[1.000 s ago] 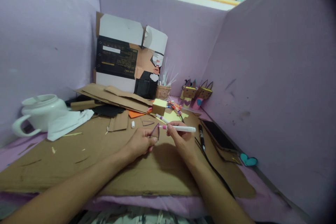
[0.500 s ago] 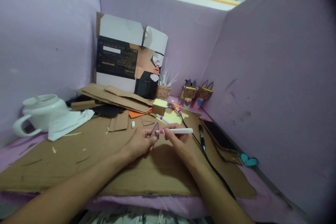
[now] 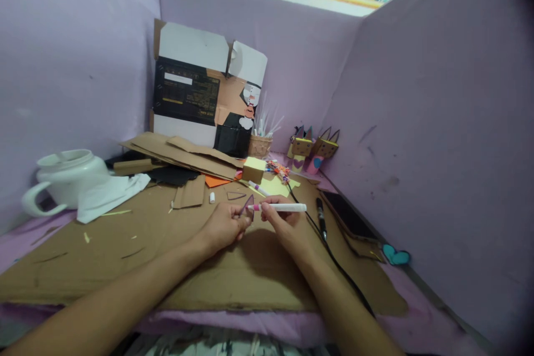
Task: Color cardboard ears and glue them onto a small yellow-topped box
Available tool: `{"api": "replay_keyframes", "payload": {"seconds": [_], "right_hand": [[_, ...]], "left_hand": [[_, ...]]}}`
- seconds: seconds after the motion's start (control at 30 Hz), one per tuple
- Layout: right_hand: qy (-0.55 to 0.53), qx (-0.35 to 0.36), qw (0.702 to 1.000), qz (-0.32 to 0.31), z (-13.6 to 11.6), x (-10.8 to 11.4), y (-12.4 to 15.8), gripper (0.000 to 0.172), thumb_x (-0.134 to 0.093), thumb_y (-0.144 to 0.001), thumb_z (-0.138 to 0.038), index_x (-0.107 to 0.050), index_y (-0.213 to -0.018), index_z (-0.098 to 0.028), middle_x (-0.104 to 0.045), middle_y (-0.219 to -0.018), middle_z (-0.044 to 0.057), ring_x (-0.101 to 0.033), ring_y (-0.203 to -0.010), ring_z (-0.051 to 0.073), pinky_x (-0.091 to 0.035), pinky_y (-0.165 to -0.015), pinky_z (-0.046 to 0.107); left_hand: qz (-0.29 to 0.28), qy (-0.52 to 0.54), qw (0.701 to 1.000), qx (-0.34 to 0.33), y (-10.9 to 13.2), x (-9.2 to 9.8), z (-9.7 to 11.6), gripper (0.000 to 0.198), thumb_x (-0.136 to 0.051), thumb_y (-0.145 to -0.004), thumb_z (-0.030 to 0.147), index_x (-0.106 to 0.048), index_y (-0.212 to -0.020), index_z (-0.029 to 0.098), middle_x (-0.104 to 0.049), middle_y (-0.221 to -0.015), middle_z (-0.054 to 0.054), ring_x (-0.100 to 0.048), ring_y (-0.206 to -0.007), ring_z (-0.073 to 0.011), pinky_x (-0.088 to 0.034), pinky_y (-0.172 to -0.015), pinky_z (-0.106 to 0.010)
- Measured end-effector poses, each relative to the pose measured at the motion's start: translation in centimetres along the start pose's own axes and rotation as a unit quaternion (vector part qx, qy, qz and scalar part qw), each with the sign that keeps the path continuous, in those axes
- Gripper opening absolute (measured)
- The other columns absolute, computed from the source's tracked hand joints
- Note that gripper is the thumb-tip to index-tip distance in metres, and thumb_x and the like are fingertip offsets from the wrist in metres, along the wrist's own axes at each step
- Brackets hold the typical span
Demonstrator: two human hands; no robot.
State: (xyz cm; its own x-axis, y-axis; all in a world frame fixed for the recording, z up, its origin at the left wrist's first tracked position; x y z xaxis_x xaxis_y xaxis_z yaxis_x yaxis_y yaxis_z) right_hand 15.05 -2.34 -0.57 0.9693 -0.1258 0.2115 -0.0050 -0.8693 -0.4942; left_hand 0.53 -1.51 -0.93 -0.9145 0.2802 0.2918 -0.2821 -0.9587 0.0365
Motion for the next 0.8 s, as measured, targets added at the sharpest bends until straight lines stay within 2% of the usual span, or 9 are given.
{"api": "replay_keyframes", "payload": {"seconds": [0.2, 0.37, 0.67, 0.8], "right_hand": [[-0.009, -0.01, 0.999, -0.041, -0.12, -0.17, 0.18, 0.019, -0.058, -0.076, -0.033, -0.06, -0.07, -0.016, -0.056, -0.054, 0.0, -0.05, -0.048, 0.011, -0.039, -0.046, 0.022], [0.002, 0.001, 1.0, 0.009, -0.09, 0.04, 0.05, 0.017, -0.058, -0.076, -0.033, -0.06, -0.073, -0.016, -0.059, -0.057, 0.001, -0.054, -0.053, 0.013, -0.041, -0.051, 0.023], [-0.015, -0.027, 0.999, -0.033, 0.14, -0.07, 0.13, 0.019, -0.058, -0.075, -0.033, -0.059, -0.068, -0.016, -0.055, -0.051, -0.001, -0.049, -0.047, 0.011, -0.038, -0.046, 0.022], [-0.013, 0.0, 1.0, 0.009, 0.29, 0.24, -0.13, 0.017, -0.059, -0.076, -0.033, -0.06, -0.073, -0.016, -0.058, -0.056, 0.0, -0.053, -0.052, 0.012, -0.041, -0.05, 0.023]], "left_hand": [[-0.002, 0.004, 1.0, 0.004, -0.16, -0.02, -0.21, 0.028, -0.054, -0.07, 0.041, -0.05, -0.058, 0.016, -0.043, -0.034, 0.007, -0.029, -0.027, -0.0039, -0.018, -0.032, -0.017], [-0.002, 0.015, 1.0, 0.001, -0.1, 0.04, -0.19, 0.025, -0.055, -0.069, 0.033, -0.044, -0.053, 0.017, -0.044, -0.034, 0.006, -0.03, -0.027, -0.0036, -0.02, -0.033, -0.017], [0.011, 0.03, 0.999, 0.02, -0.3, 0.08, -0.15, 0.017, -0.055, -0.068, 0.031, -0.049, -0.06, 0.017, -0.044, -0.034, 0.007, -0.029, -0.027, -0.0045, -0.019, -0.031, -0.017], [0.001, 0.03, 0.999, 0.013, -0.31, 0.08, -0.25, 0.013, -0.053, -0.065, 0.027, -0.047, -0.059, 0.017, -0.044, -0.034, 0.007, -0.03, -0.027, -0.0042, -0.02, -0.031, -0.016]]}}
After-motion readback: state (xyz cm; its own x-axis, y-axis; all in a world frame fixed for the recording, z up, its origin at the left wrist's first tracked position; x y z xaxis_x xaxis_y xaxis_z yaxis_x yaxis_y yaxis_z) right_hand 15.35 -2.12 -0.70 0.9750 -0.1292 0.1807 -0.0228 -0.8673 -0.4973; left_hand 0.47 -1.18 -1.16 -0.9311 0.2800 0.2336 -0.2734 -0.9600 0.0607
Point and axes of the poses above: each hand's wrist, its own y-axis away from the middle knuckle, its own x-axis out of the back of the hand, z = x × y, the point moved 1 cm from there along -y, towards the middle knuckle
